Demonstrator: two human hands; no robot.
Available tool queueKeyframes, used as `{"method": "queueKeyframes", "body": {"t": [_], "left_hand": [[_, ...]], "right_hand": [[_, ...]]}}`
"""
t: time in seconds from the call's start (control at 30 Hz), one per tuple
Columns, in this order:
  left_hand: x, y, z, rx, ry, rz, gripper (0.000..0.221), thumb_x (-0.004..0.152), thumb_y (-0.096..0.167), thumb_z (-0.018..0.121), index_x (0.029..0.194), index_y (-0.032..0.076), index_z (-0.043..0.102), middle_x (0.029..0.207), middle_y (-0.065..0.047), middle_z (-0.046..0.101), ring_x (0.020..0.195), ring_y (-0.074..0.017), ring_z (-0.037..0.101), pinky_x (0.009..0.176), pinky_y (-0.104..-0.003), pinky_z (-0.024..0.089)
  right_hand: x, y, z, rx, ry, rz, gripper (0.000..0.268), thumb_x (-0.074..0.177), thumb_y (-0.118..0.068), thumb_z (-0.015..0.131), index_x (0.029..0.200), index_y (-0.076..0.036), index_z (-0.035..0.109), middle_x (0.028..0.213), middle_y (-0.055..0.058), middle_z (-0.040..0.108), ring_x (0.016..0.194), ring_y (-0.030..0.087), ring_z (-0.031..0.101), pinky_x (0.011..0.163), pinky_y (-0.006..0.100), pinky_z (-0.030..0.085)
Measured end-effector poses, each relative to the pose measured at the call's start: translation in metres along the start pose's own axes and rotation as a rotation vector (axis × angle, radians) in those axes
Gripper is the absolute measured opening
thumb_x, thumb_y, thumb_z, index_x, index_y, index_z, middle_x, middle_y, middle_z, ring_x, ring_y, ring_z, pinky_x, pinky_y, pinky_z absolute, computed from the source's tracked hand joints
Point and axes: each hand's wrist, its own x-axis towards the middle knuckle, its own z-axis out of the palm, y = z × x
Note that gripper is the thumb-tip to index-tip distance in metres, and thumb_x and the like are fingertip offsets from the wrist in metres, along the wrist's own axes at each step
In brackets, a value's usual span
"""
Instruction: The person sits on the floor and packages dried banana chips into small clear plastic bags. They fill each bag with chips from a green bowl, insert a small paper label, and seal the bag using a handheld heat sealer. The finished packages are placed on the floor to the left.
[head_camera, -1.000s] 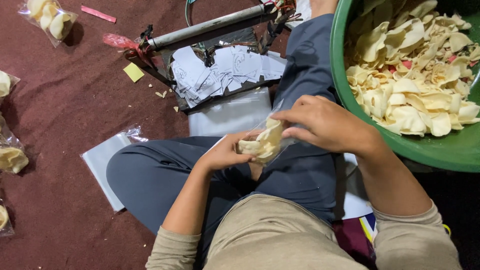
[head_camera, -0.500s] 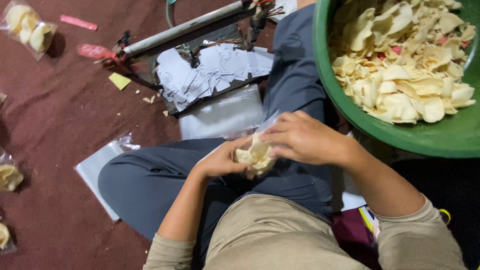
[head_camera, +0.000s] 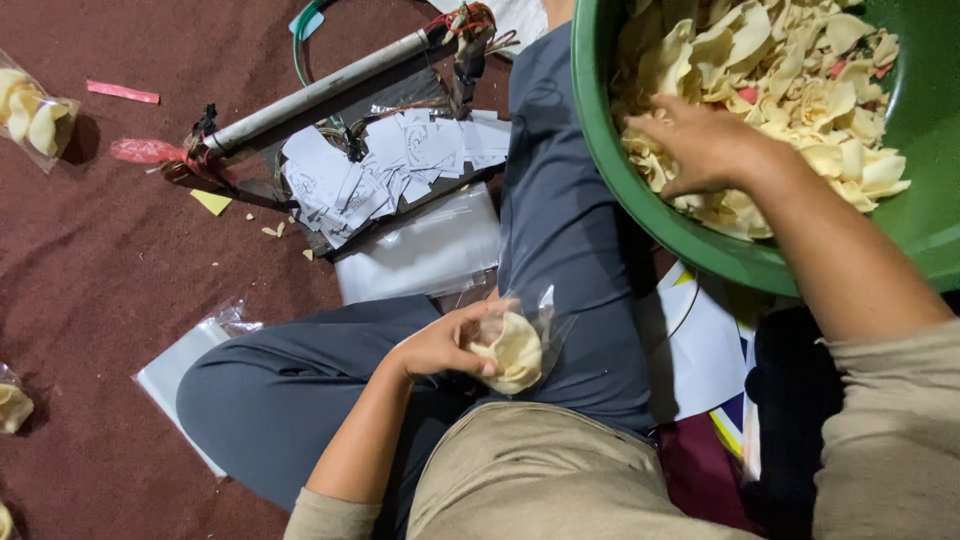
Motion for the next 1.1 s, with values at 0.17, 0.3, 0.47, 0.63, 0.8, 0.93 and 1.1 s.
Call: {"method": "queueKeyframes", "body": {"t": [0.17, 0.3, 0.47, 0.63, 0.8, 0.93, 1.1], "left_hand": [[0.004, -0.015, -0.008, 0.212, -0.12, -0.073, 0.092, 0.068, 0.025, 0.092, 0.147, 0.007, 0.047, 0.138, -0.002, 0.058, 0.129, -0.0144, 0.053, 0.114, -0.03, 0.041], [0.004, -0.014, -0.012, 0.269, -0.131, -0.095, 0.068, 0.072, 0.02, 0.091, 0.13, 0.008, 0.057, 0.119, 0.0, 0.061, 0.109, -0.0125, 0.058, 0.099, -0.026, 0.047], [0.006, -0.003, 0.0, 0.127, -0.154, -0.099, 0.063, 0.078, 0.014, 0.087, 0.131, 0.007, 0.054, 0.108, 0.0, 0.065, 0.095, -0.0096, 0.061, 0.086, -0.024, 0.053], [0.004, -0.007, -0.003, 0.263, -0.034, -0.113, 0.047, 0.08, 0.008, 0.085, 0.118, 0.01, 0.058, 0.103, 0.004, 0.063, 0.098, -0.0066, 0.058, 0.09, -0.024, 0.049], [-0.002, -0.005, -0.004, 0.156, 0.011, -0.055, 0.062, 0.076, 0.013, 0.088, 0.13, 0.009, 0.058, 0.111, 0.002, 0.065, 0.096, -0.008, 0.062, 0.084, -0.022, 0.052], [-0.005, -0.011, -0.01, 0.069, 0.082, 0.044, 0.088, 0.071, 0.01, 0.091, 0.148, 0.01, 0.048, 0.124, -0.003, 0.067, 0.109, -0.0132, 0.063, 0.098, -0.026, 0.05], [-0.005, 0.002, -0.001, 0.144, 0.247, 0.117, 0.092, 0.074, 0.008, 0.086, 0.156, 0.01, 0.044, 0.117, -0.002, 0.065, 0.102, -0.0118, 0.062, 0.089, -0.025, 0.054]], "right_hand": [[0.051, 0.016, 0.034, -0.227, 0.006, -0.044, 0.103, 0.08, -0.012, 0.08, 0.163, -0.008, 0.019, 0.169, 0.021, 0.015, 0.149, 0.037, 0.032, 0.1, 0.05, 0.056], [0.043, 0.031, 0.042, -0.247, 0.091, -0.109, 0.07, 0.082, -0.026, 0.083, 0.144, -0.013, 0.053, 0.16, 0.022, 0.039, 0.137, 0.037, 0.049, 0.104, 0.05, 0.056], [0.021, 0.06, 0.041, -0.089, 0.124, -0.222, 0.028, 0.085, -0.022, 0.076, 0.112, -0.019, 0.068, 0.133, 0.005, 0.058, 0.11, 0.027, 0.063, 0.083, 0.043, 0.057], [-0.026, 0.055, 0.015, 0.353, 0.231, -0.089, 0.029, 0.088, -0.009, 0.069, 0.118, -0.009, 0.069, 0.129, 0.012, 0.063, 0.115, 0.029, 0.06, 0.097, 0.047, 0.055], [-0.044, 0.063, 0.016, 0.741, 0.424, -0.044, 0.026, 0.092, -0.002, 0.072, 0.115, -0.011, 0.063, 0.126, 0.017, 0.059, 0.102, 0.027, 0.062, 0.079, 0.041, 0.057], [-0.044, 0.073, 0.023, 0.448, 0.502, -0.048, 0.032, 0.088, -0.007, 0.079, 0.119, -0.005, 0.071, 0.13, 0.019, 0.067, 0.12, 0.036, 0.06, 0.099, 0.056, 0.045], [-0.052, 0.076, 0.028, 0.545, 0.555, 0.05, 0.036, 0.095, -0.011, 0.079, 0.128, -0.002, 0.067, 0.136, 0.022, 0.064, 0.125, 0.041, 0.057, 0.102, 0.06, 0.042]]}}
